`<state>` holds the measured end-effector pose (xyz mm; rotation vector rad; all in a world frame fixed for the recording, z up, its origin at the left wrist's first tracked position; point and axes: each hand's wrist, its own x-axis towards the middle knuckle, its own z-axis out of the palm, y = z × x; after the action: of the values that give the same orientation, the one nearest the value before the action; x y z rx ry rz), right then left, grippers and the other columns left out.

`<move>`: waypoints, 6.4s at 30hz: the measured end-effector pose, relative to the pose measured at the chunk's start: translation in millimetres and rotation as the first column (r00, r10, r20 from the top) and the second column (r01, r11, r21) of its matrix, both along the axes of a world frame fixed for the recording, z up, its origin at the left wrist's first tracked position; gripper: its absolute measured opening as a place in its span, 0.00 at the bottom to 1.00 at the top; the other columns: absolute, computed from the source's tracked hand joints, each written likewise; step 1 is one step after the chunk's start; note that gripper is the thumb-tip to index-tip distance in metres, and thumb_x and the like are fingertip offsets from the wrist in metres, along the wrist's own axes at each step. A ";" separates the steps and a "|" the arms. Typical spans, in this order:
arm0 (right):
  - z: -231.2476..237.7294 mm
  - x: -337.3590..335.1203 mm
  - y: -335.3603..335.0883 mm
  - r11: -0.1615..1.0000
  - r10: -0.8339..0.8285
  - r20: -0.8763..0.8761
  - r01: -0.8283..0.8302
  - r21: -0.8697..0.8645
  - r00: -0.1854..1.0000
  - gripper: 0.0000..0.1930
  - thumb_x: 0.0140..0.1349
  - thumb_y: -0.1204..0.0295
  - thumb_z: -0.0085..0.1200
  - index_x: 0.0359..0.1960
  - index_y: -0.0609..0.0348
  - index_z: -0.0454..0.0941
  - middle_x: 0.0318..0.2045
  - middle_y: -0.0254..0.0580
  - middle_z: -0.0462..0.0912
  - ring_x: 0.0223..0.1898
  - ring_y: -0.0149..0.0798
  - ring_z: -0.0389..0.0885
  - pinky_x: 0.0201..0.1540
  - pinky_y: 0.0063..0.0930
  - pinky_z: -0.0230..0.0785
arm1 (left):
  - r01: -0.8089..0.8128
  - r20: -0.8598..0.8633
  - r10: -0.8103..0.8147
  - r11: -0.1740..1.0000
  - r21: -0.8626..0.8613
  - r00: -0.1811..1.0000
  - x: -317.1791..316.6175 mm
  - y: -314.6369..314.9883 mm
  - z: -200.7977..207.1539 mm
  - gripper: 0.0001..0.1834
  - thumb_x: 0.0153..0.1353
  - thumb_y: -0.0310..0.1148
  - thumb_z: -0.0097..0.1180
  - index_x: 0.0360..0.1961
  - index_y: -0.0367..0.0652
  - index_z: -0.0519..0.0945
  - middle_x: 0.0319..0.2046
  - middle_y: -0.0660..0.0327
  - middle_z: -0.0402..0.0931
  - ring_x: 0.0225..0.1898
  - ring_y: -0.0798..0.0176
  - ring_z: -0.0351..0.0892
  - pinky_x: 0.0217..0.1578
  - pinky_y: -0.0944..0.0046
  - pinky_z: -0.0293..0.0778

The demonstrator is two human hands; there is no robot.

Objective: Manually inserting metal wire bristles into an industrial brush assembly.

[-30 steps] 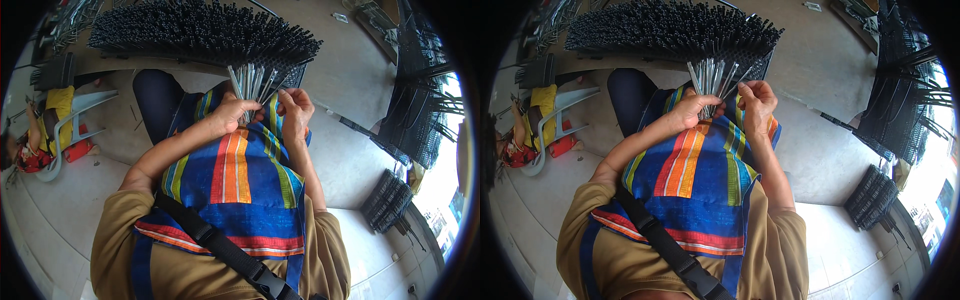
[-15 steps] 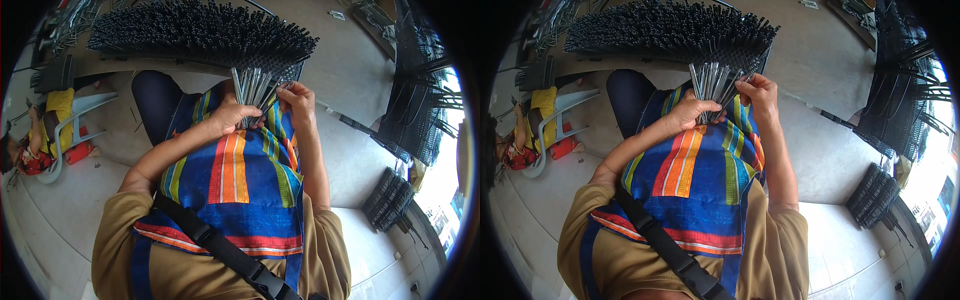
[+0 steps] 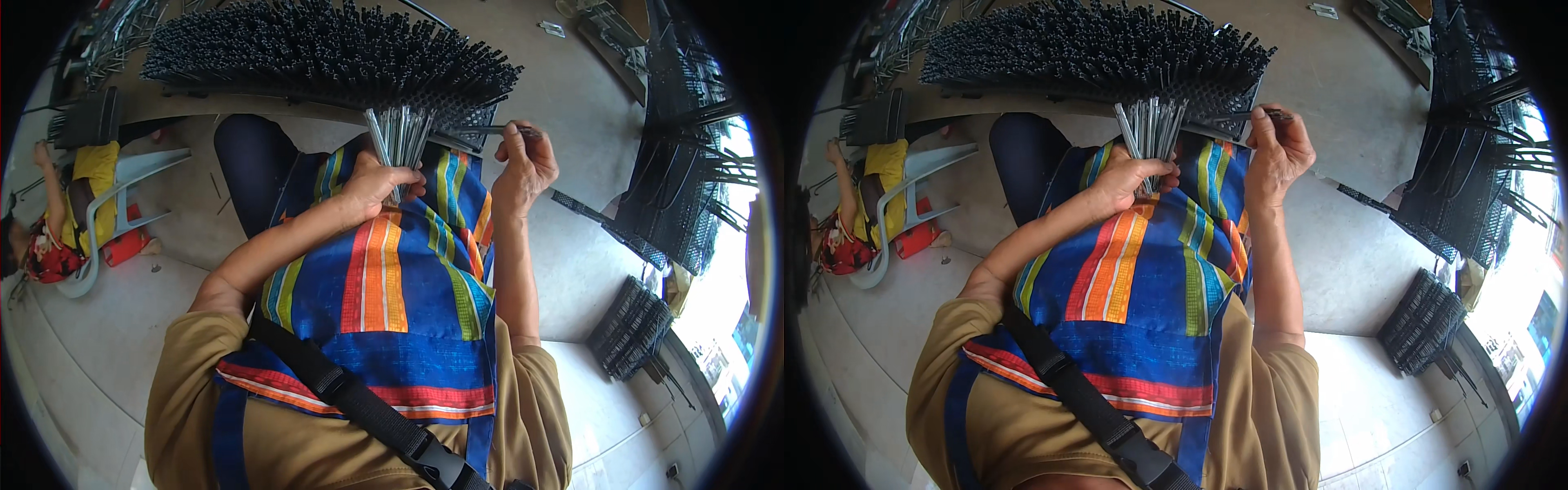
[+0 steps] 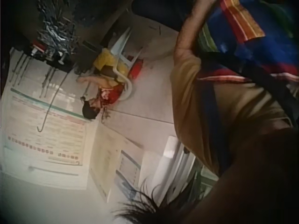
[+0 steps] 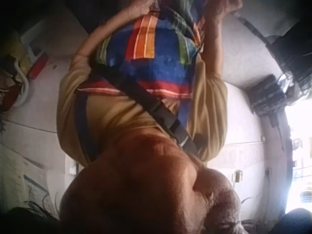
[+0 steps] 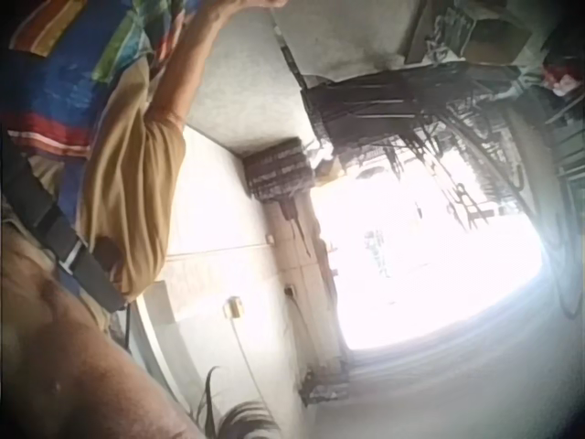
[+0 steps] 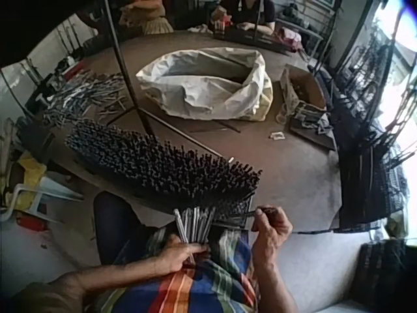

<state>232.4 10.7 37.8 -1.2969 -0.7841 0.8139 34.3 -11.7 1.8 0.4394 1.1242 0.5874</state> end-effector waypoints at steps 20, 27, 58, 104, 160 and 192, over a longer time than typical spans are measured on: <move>6.7 -16.8 39.7 1.000 0.020 0.665 -0.022 -0.006 0.747 0.09 0.46 0.80 0.66 0.31 0.61 0.82 0.21 0.36 0.77 0.21 0.26 0.74 0.26 0.19 0.67 | -0.003 -0.015 0.002 0.994 -0.105 1.000 1.0 7.3 7.1 0.07 0.50 0.20 0.61 0.32 0.30 0.81 0.27 0.51 0.82 0.27 0.58 0.84 0.28 0.62 0.81; 6.6 -14.3 44.6 0.991 0.028 0.832 -0.122 0.048 0.554 0.09 0.49 0.77 0.63 0.34 0.55 0.82 0.22 0.38 0.78 0.21 0.36 0.77 0.25 0.24 0.68 | -0.020 0.047 0.026 0.992 -0.121 0.999 -2.7 5.4 -2.3 0.08 0.50 0.19 0.61 0.33 0.29 0.80 0.28 0.50 0.81 0.29 0.56 0.84 0.29 0.59 0.82; -14.9 -14.4 -14.0 0.801 0.361 -0.303 -0.459 -0.384 0.882 0.09 0.55 0.77 0.61 0.20 0.62 0.74 0.13 0.27 0.71 0.14 0.21 0.64 0.17 0.18 0.52 | -0.055 0.068 0.039 0.967 0.250 0.997 8.5 0.2 12.6 0.09 0.53 0.18 0.57 0.37 0.32 0.79 0.30 0.53 0.82 0.29 0.60 0.83 0.28 0.64 0.79; -5.9 15.9 15.7 0.989 0.026 0.083 -0.037 0.142 0.996 0.03 0.58 0.83 0.56 0.34 0.67 0.79 0.28 0.35 0.79 0.27 0.27 0.78 0.32 0.19 0.72 | 0.056 0.047 -0.055 0.998 -0.028 0.997 4.5 7.8 16.0 0.08 0.52 0.17 0.59 0.36 0.33 0.79 0.29 0.50 0.81 0.28 0.57 0.83 0.28 0.60 0.81; 5.7 9.3 28.6 0.996 0.027 0.734 -0.078 0.035 0.679 0.05 0.51 0.80 0.61 0.31 0.64 0.81 0.24 0.35 0.79 0.22 0.27 0.76 0.27 0.20 0.69 | 0.010 0.138 -0.004 0.999 -0.045 0.990 1.1 8.6 7.1 0.10 0.50 0.17 0.56 0.35 0.33 0.80 0.29 0.52 0.82 0.28 0.58 0.83 0.31 0.61 0.81; -5.2 19.1 29.5 0.997 -0.061 0.877 -0.018 0.079 0.476 0.14 0.52 0.76 0.61 0.41 0.51 0.81 0.37 0.37 0.80 0.31 0.39 0.81 0.31 0.27 0.73 | 0.016 0.060 -0.009 0.993 -0.116 0.998 4.1 6.5 3.8 0.11 0.51 0.19 0.58 0.38 0.33 0.80 0.31 0.51 0.82 0.29 0.59 0.83 0.28 0.62 0.80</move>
<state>251.5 40.1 32.6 -1.6449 -1.6041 -0.0153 38.4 -5.2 5.5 0.3263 1.0920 0.5175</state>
